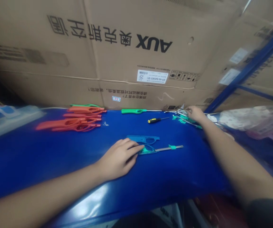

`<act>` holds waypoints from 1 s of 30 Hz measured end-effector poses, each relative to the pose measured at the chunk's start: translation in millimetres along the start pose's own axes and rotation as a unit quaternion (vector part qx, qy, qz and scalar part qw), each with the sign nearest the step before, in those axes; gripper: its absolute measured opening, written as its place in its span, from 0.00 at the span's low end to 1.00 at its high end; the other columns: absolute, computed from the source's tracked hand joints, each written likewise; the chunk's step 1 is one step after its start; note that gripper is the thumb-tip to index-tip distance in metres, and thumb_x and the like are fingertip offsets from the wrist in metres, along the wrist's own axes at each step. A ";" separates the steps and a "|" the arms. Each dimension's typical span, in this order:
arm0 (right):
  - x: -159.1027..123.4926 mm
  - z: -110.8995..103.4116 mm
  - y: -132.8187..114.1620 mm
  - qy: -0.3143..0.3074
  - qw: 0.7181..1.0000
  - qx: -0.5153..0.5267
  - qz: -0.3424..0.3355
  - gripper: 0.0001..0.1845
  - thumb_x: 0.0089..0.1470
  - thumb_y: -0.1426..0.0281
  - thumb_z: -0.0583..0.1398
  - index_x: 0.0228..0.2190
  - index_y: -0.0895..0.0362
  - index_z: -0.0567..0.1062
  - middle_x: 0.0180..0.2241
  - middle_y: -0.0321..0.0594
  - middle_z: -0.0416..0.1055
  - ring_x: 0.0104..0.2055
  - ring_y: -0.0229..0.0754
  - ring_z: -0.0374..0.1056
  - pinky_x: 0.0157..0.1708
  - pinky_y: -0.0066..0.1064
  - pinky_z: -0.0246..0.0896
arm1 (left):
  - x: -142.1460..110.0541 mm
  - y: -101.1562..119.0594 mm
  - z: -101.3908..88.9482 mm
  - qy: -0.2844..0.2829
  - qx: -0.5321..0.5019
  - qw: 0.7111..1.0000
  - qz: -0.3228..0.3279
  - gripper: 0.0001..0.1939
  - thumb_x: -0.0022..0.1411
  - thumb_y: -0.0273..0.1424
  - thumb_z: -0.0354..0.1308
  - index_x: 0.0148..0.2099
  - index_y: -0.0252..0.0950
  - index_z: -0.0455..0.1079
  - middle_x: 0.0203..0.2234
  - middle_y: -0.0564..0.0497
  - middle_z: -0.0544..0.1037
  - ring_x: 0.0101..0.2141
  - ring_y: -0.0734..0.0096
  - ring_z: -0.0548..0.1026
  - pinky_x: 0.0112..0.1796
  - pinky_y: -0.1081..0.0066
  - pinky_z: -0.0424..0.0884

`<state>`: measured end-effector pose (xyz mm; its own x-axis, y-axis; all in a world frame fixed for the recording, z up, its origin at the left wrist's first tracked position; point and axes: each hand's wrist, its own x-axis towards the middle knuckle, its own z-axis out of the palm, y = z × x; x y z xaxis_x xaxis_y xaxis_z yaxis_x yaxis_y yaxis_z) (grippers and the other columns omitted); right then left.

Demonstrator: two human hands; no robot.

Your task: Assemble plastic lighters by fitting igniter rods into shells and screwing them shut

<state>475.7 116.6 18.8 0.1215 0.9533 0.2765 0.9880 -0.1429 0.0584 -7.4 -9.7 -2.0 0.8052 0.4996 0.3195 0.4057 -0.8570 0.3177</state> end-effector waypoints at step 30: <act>-126.6 -84.2 -187.1 0.333 0.826 0.123 -0.438 0.12 0.63 0.73 0.57 0.47 0.54 0.74 0.43 0.44 0.79 0.42 0.46 0.73 0.39 0.40 0.67 | 25.2 20.5 -16.0 0.103 -0.628 0.699 -0.327 0.23 0.67 0.46 0.58 0.48 0.29 0.77 0.39 0.40 0.83 0.40 0.64 0.82 0.47 0.64 0.77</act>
<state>267.4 0.3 53.7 -0.6488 0.2927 0.7024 0.6681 0.6609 0.3418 14.3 -12.7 26.9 0.4939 0.8507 -0.1802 -0.1458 0.2853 0.9473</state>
